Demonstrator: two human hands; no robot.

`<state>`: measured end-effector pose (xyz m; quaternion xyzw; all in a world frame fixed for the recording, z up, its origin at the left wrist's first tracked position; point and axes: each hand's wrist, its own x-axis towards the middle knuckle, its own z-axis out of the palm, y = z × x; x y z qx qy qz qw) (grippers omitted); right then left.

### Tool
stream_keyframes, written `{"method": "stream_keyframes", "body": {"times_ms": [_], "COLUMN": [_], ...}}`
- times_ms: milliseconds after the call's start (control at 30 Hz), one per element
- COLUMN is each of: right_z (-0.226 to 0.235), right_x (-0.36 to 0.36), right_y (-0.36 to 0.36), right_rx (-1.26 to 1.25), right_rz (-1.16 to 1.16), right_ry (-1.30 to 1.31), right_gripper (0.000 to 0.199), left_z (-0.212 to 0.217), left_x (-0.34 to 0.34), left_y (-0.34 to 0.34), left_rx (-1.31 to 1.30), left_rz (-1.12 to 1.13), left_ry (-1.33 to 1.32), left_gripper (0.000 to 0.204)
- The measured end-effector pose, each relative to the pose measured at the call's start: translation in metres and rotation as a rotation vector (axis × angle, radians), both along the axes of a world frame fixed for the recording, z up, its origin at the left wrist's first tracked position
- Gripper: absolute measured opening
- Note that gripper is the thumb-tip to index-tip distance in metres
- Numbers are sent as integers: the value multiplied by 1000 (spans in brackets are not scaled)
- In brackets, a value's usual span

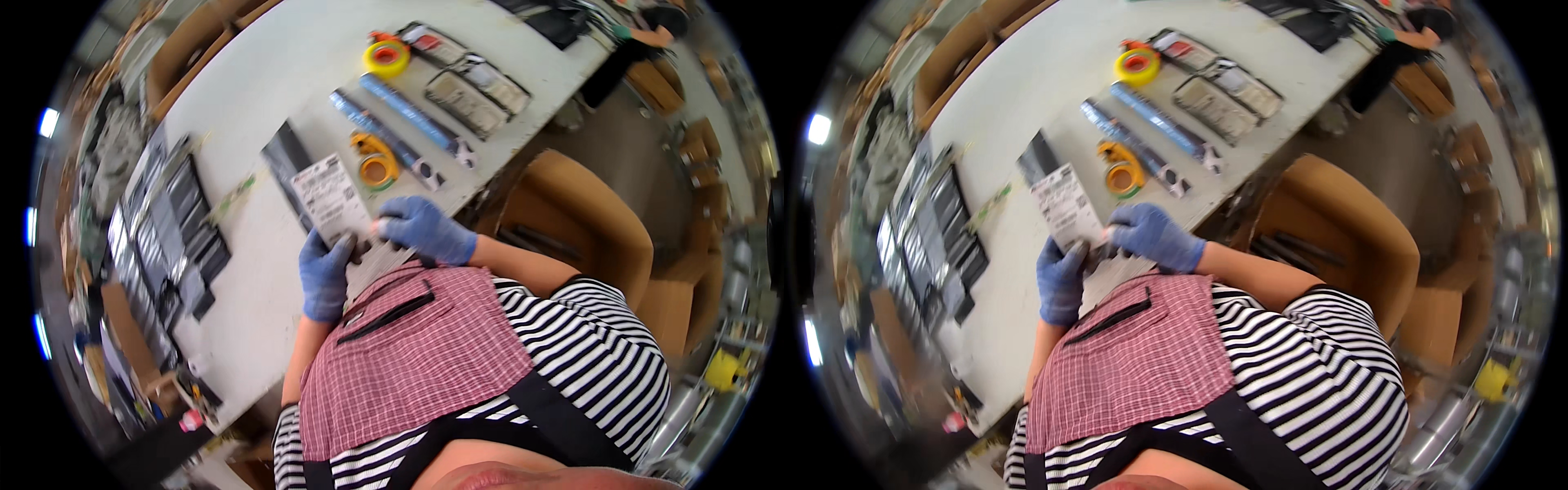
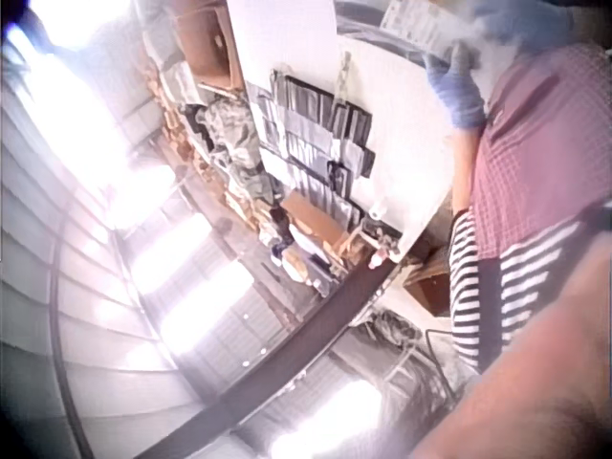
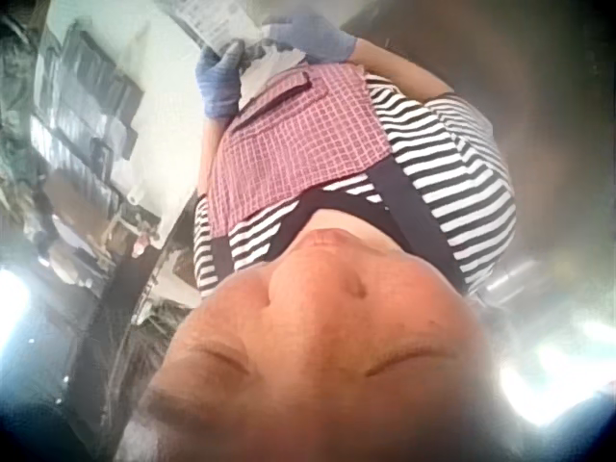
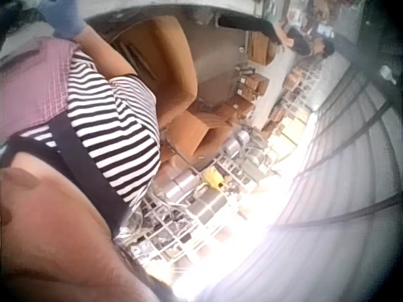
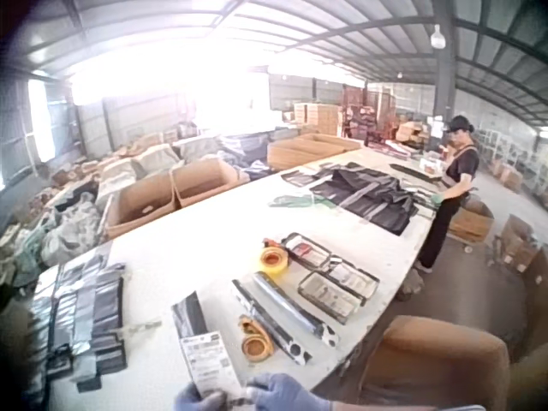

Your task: The person places a shipping label on a plastic sleeve, slides an industrial part into the sleeve, and secures it with tape using a dispenser. They then place the packaged item into a large cardboard bin.

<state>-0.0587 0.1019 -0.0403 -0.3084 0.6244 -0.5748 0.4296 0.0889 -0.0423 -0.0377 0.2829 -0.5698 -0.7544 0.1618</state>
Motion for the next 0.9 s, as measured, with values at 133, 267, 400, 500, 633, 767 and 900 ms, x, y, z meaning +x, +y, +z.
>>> {"method": "stream_keyframes", "body": {"times_ms": [133, 267, 400, 500, 633, 767, 900], "right_z": [8, 3, 7, 7, 2, -1, -3], "right_x": [9, 23, 28, 29, 31, 33, 35], "right_y": [0, -9, -13, -14, -16, -16, -21], "right_rx": [-18, -27, -12, -26, -44, -35, -64], "right_rz": [-49, -14, -19, -23, -18, -65, -63], "right_ry": [-158, -184, -193, -187, -198, -181, -123], "right_gripper": [23, 24, 23, 22, 20, 19, 19], "left_z": [-2, 2, 1, -3, 0, 0, 1], "left_x": [10, 21, 26, 28, 25, 15, 22], "left_y": [-9, -10, -13, -17, -15, -19, -20], "left_rx": [37, 67, 55, 57, 91, -694, -299], "left_rz": [95, 96, 87, 67, 29, 225, -235], "left_ry": [91, 70, 82, 83, 76, 57, 43], "left_gripper": [22, 26, 25, 26, 29, 37, 31]}}
